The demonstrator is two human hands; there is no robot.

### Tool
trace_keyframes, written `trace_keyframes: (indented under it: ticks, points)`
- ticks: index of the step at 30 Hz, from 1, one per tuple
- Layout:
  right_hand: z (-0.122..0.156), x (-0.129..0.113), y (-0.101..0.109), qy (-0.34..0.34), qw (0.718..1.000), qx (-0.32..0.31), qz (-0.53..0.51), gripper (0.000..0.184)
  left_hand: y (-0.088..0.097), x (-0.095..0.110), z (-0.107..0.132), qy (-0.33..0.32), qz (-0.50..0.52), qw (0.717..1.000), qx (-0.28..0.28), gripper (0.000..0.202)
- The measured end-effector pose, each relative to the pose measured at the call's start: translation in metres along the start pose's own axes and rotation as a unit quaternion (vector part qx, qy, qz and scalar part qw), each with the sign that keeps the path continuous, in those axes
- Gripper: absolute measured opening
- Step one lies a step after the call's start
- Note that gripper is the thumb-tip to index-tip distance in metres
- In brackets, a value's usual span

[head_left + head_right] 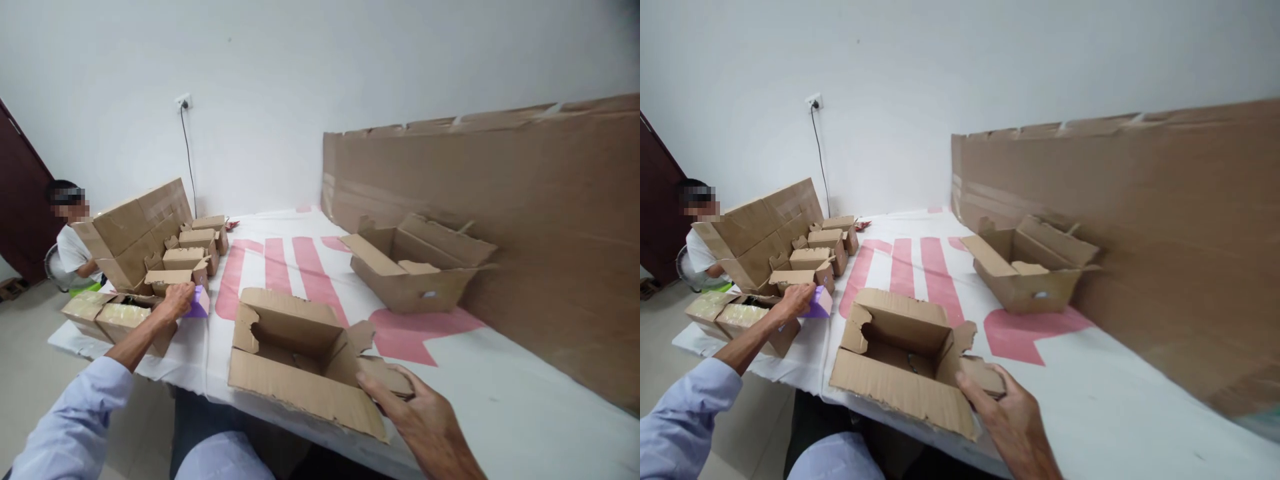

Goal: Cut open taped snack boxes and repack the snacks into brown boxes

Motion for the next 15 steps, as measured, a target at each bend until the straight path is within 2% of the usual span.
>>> trace_keyframes:
  ticks: [3,5,10,12,15]
  points:
    - [0.001,-0.001,0.002,-0.004,1.0,0.005,-0.005,0.047,0.001,-0.002,-0.01,0.008,-0.001,1.0,0.03,0.044]
    - [0.002,-0.005,0.001,0.002,1.0,0.007,-0.008,0.046,-0.001,-0.006,-0.013,0.016,-0.006,0.999,0.041,0.037]
    - [0.006,-0.021,-0.013,0.008,1.0,-0.002,-0.009,0.044,-0.015,-0.024,-0.007,0.063,-0.025,0.997,0.045,0.022]
    - [0.008,-0.026,-0.021,0.007,1.0,-0.003,-0.012,0.044,-0.018,-0.027,0.0,0.077,-0.027,0.996,0.046,0.026]
    - [0.01,-0.027,-0.027,0.006,1.0,0.017,-0.003,0.054,-0.022,-0.021,0.016,0.081,-0.017,0.995,0.061,0.039]
Point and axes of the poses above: each hand's wrist, its own z-axis away from the middle knuckle, its own y-axis out of the back of the hand, x = y × z, the point moved 8 cm from there along -z, towards the middle knuckle, and after that the axes turned 7 degrees about y, right-handed, at the moved point
